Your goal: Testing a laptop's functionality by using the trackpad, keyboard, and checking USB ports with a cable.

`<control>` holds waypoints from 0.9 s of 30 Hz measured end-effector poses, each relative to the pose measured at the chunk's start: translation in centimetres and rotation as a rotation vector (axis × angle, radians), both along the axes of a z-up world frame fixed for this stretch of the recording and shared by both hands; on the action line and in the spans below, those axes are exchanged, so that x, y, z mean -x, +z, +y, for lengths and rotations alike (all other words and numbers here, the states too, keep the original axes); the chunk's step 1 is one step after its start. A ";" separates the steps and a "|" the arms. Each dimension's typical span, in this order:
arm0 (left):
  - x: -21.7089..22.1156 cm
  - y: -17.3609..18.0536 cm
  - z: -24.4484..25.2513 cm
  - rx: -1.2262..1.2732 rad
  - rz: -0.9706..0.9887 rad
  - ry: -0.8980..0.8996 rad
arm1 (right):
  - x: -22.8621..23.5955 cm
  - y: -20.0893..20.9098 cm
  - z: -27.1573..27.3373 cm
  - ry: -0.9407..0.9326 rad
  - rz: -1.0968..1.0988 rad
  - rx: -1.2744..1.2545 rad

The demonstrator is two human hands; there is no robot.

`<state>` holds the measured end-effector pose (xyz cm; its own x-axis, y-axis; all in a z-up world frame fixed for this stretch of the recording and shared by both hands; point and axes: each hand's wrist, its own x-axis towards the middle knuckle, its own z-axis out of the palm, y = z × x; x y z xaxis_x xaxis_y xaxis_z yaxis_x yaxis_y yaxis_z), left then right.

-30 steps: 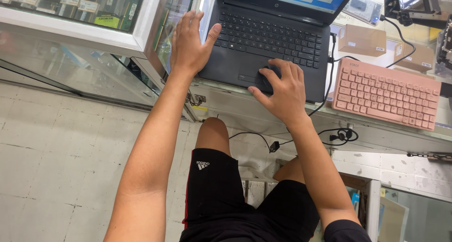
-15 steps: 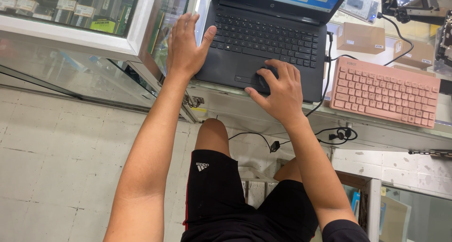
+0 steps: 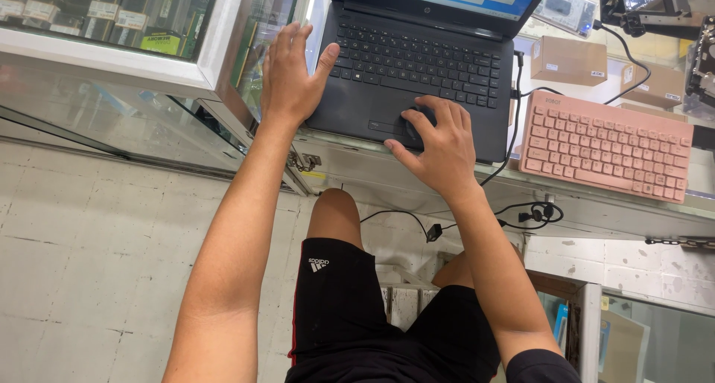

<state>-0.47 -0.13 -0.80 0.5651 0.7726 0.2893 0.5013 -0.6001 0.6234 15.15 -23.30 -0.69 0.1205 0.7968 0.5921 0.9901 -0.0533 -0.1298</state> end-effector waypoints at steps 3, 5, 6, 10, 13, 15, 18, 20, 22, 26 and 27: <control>0.0 0.1 0.0 -0.006 -0.006 -0.001 | 0.0 0.0 0.0 0.003 -0.003 0.001; 0.0 0.1 -0.1 0.007 -0.001 0.004 | 0.1 0.1 0.0 0.002 0.003 0.010; 0.0 0.1 0.0 0.007 -0.001 0.004 | 0.1 0.1 0.0 0.002 0.003 0.010; 0.0 0.0 -0.1 0.004 -0.002 0.007 | 0.1 0.1 0.0 -0.003 -0.005 0.016; 0.0 0.1 -0.1 -0.006 -0.007 0.003 | 0.0 0.1 0.0 0.004 -0.007 0.014; 0.0 0.1 0.0 -0.008 -0.005 0.000 | 0.0 0.0 0.0 0.016 -0.005 0.007; 0.0 -0.1 0.1 -0.007 0.000 0.001 | -0.1 -0.1 0.0 0.013 0.011 0.012; -0.1 0.0 0.1 0.000 0.002 0.003 | -0.1 0.0 0.1 -0.013 -0.005 0.024; 0.0 -0.1 0.0 0.004 0.002 0.002 | -0.1 0.0 0.0 0.000 -0.007 0.023; 0.0 0.1 0.0 0.001 -0.005 -0.004 | -0.2 -0.1 0.0 0.025 -0.013 0.010; 0.0 0.0 0.0 0.002 -0.005 -0.004 | -0.2 -0.1 0.0 0.025 -0.012 0.011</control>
